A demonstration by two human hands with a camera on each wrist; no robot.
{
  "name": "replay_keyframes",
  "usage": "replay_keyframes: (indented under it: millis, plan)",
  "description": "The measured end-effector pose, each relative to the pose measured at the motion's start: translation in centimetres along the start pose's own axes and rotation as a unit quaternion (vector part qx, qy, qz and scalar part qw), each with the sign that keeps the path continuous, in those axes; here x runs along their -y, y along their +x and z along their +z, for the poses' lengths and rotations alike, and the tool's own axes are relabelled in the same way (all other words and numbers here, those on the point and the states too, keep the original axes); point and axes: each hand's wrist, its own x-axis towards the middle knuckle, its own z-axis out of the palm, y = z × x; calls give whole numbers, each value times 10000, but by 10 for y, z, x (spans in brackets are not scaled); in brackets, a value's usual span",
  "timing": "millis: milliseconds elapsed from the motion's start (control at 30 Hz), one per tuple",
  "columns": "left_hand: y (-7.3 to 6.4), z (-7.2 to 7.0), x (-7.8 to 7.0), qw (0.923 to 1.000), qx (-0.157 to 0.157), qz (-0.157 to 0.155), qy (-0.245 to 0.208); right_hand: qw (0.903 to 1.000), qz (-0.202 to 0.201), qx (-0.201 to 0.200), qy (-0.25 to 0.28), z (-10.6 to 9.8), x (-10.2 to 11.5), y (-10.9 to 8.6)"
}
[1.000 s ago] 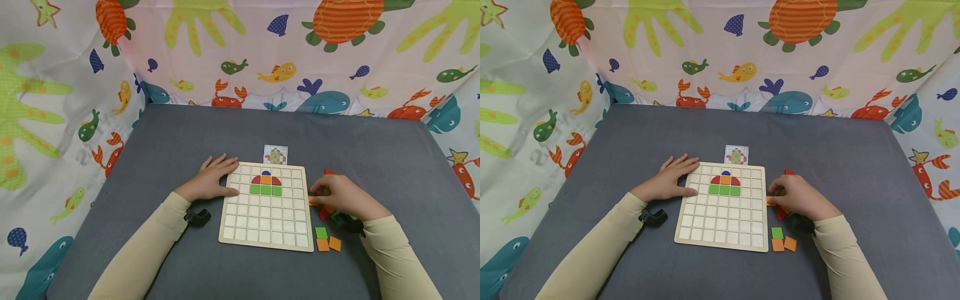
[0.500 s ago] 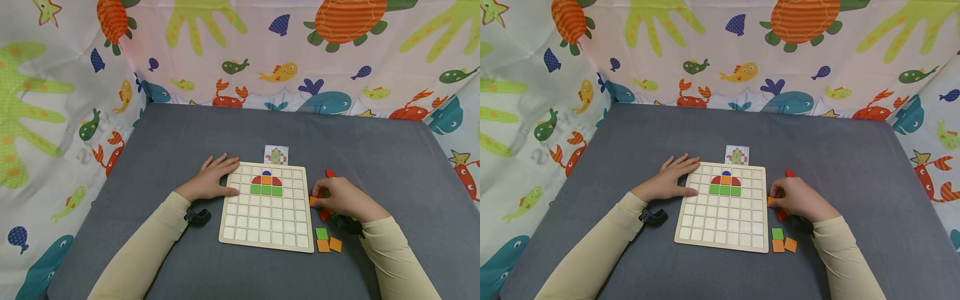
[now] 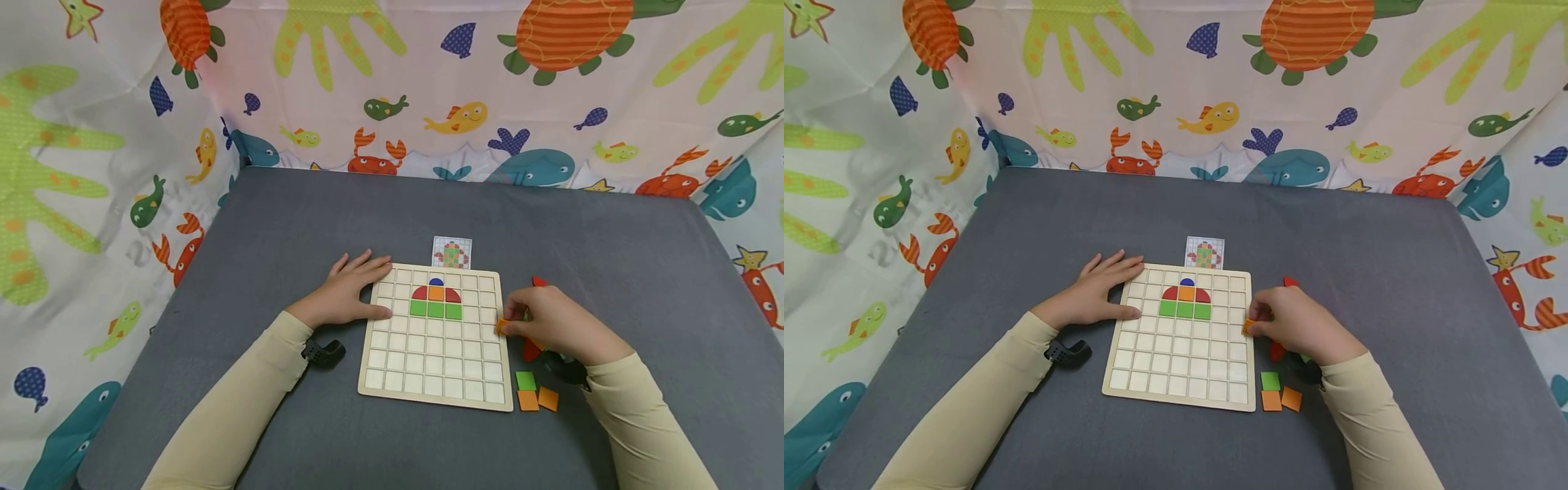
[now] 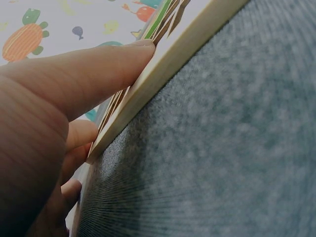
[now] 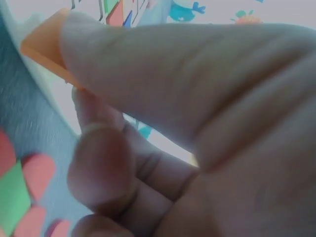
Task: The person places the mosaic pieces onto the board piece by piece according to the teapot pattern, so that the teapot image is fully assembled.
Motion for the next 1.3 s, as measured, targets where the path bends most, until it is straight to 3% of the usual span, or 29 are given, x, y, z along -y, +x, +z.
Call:
replay_keyframes:
  millis: [600, 900, 1300]
  plan:
    - [2, 0, -1, 10000, 28, -13, -14, 9972, -749, -7, -6, 25, 35, 36]
    - [1, 0, 0, 10000, 18, 13, -16, 9957, -910, 109, 133, 38, 34, 41]
    - [0, -2, -2, 10000, 30, -27, -27, 9949, -1005, 111, 21, 41, 32, 42]
